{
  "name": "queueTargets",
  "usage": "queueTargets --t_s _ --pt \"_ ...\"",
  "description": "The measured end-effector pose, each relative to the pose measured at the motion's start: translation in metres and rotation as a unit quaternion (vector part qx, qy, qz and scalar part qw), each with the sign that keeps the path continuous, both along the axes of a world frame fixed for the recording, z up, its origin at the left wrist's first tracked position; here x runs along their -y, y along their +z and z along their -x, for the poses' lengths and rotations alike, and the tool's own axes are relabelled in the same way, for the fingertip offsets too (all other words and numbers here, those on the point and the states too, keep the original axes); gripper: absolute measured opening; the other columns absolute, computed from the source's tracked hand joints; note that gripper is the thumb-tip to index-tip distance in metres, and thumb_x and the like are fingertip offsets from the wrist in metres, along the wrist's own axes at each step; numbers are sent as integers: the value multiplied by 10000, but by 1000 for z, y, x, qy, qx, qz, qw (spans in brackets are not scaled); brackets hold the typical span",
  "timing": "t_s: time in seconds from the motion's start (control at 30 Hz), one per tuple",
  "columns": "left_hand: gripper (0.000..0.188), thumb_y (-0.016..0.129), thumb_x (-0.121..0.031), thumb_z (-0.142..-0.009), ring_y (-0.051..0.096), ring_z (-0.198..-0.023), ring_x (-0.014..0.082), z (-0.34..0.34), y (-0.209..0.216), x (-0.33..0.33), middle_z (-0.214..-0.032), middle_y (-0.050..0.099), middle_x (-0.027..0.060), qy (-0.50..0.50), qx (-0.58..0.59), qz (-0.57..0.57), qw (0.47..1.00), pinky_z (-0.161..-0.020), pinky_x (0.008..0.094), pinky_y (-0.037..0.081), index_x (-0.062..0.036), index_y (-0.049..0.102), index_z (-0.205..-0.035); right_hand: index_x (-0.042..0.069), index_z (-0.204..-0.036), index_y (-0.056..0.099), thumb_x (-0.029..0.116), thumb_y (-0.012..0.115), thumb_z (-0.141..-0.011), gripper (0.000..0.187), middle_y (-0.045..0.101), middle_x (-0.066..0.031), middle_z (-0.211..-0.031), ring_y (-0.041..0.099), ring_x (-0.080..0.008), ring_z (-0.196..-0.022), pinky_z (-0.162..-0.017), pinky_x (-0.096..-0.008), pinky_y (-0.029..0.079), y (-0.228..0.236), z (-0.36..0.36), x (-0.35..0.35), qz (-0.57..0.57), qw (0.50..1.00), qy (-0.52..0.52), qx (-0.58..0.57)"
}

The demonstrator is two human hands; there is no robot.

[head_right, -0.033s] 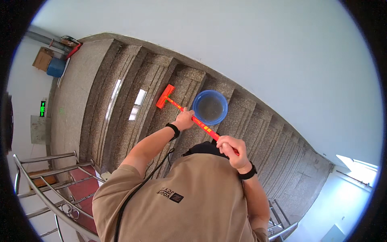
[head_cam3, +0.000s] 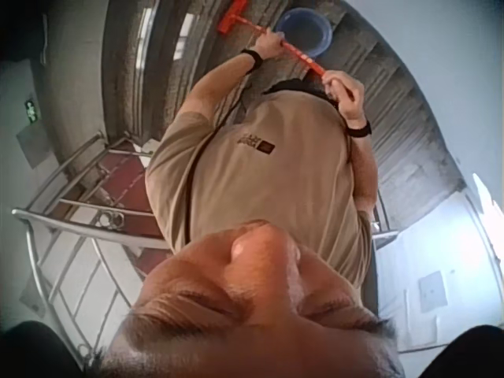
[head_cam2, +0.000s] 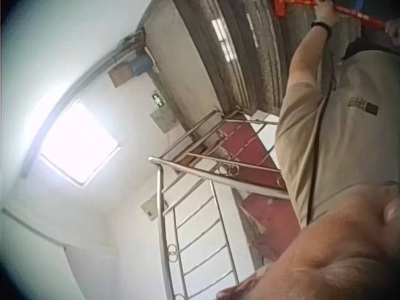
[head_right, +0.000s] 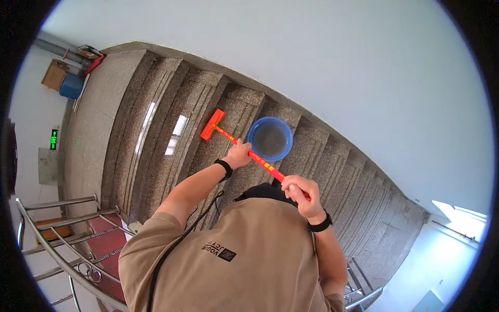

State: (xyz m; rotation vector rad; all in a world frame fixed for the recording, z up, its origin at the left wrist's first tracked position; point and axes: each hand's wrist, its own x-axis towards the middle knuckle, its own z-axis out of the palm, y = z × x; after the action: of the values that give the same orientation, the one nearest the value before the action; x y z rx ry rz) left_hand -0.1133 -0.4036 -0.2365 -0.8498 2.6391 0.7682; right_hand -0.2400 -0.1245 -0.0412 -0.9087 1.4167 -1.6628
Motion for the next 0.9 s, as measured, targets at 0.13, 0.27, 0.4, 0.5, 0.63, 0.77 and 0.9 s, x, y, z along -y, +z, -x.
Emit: queueTargets --t_s 0.13,0.27,0.4,0.5,0.63,0.77,0.9 --pt "427 736 -354 -810 609 -971 556 16 7 -30 -1182 512 362 -14 -3 5 1000 -790 565 560 -57 630 -1098 -55 -903 654 58 494 -966 205 679 -133 -926 501 -78 -580 -554 -233 401 16 10 -22 -2 1000 -24 -2" --pt "428 730 -335 -810 598 -949 567 30 11 -66 -1192 483 388 -4 -32 -22 999 -744 572 563 -52 618 -1112 -60 -861 644 89 510 -968 227 647 -117 -801 484 -96 -539 -585 -259 434 45 21 -46 -25 998 -55 -14" --pt "421 721 -313 -807 586 -944 574 43 14 -83 -1215 460 401 18 -77 -1 997 -747 570 560 -45 611 -1112 -47 -849 633 87 491 -948 219 610 -116 -707 511 -141 -564 -678 -319 484 42 37 -51 51 997 -45 -46" --pt "404 712 -300 -814 581 -951 578 46 20 -70 -1219 456 410 31 -72 -7 997 -756 572 557 -39 611 -1104 -54 -855 632 84 501 -941 209 602 -122 -711 516 -138 -581 -713 -329 494 36 33 -46 5 998 -53 -29" --pt "371 699 -282 -831 575 -979 586 42 -6 -31 -1233 450 414 37 -87 26 995 -776 578 554 -37 614 -1096 -61 -877 641 79 510 -957 208 683 -182 -965 527 -105 -616 -610 -239 422 2 37 -19 -1 999 -20 -31" --pt "365 701 -275 -836 566 -1021 594 58 -20 0 -1245 451 412 71 -53 27 996 -813 574 552 -45 623 -1109 -63 -915 652 32 476 -977 209 685 -146 -1015 531 -79 -621 -592 -231 424 -17 65 12 10 999 31 -24" --pt "379 697 -268 -839 535 -1107 614 88 -8 -1 -1304 427 437 104 -13 -28 994 -899 577 531 -60 643 -1151 -67 -925 654 20 471 -984 211 689 -149 -1017 502 -78 -595 -573 -239 415 -16 103 18 26 999 36 4"
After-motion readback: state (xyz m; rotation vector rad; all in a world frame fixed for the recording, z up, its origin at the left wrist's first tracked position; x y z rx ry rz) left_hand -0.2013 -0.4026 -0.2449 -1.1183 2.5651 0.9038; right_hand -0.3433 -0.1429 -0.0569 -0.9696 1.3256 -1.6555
